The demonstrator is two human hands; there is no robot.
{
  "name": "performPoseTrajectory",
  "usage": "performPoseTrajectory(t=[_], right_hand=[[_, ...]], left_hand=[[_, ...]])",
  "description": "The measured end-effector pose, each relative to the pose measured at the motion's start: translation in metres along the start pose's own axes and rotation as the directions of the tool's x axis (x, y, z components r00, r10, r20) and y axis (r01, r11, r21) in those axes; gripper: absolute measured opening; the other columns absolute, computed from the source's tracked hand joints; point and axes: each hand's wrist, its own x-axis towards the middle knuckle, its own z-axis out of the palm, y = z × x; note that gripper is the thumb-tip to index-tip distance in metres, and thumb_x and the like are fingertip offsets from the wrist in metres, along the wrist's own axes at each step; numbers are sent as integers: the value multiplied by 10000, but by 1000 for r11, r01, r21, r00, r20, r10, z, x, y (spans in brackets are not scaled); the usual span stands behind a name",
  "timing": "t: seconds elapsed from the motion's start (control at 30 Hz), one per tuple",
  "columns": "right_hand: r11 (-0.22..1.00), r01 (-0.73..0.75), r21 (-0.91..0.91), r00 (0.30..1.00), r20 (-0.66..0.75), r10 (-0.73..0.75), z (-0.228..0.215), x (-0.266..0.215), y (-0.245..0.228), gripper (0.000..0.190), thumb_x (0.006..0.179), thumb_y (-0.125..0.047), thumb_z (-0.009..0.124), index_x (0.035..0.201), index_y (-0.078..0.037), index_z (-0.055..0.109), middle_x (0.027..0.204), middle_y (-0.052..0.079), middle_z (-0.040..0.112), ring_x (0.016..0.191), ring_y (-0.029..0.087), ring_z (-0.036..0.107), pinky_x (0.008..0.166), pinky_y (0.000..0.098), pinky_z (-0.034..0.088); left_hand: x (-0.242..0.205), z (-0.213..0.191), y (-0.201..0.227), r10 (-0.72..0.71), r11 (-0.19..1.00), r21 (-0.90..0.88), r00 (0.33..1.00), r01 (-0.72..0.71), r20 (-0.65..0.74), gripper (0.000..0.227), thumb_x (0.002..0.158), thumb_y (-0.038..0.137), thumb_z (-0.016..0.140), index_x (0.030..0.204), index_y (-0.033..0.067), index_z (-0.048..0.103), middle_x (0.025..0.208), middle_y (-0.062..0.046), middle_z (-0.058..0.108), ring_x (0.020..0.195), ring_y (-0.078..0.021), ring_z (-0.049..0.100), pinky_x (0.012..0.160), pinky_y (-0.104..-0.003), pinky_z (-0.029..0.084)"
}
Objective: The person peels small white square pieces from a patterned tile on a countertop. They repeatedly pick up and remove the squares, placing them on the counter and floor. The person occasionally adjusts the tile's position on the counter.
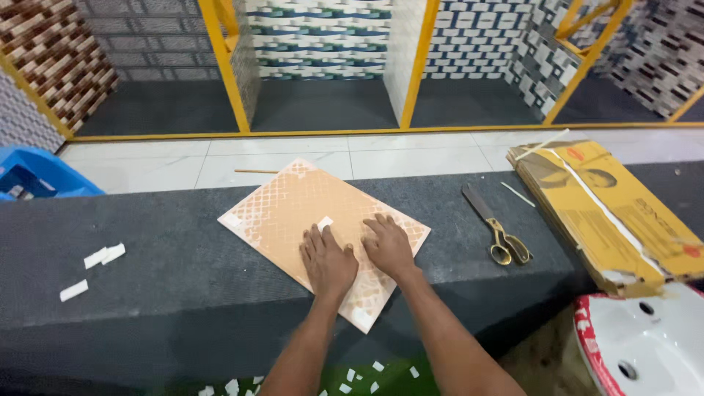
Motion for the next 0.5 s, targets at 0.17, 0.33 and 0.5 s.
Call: performPoseTrajectory(t=[0.17, 0.33, 0.5], right_hand=[[999, -14, -42, 985, 172, 22, -20, -8, 2, 474, 1003, -414, 533, 1450, -269, 598, 1592, 90, 505, 1527, 356, 386, 1259, 517, 288], [997, 41, -66, 990, 137, -32, -24, -16, -1, 480, 1044, -430, 492, 1467, -221, 582, 1586, 114, 495, 1515, 362, 394, 1261, 517, 285], [993, 57, -105, 994, 102, -47, -17, -16, 1, 489, 1046, -455, 460, 1460, -224, 582, 1564, 120, 512, 1501, 367, 413, 1243, 523, 307]], left_hand=[[-1, 1, 9, 7, 998, 58, 997, -3, -76, 653, 961, 332, 608, 1500, 4, 440, 1609, -270, 360, 1550, -441, 258, 1264, -568, 183], [-4, 5, 9, 23, 981, 193, 1000, -23, 1, 709, 1017, 492, 486, 1528, 6, 420, 1637, -289, 305, 1571, -455, 206, 1267, -592, 140], [-3, -7, 15, 9, 975, 221, 998, -24, 70, 749, 1036, 564, 409, 1555, 25, 379, 1647, -288, 266, 1580, -454, 167, 1266, -595, 123]])
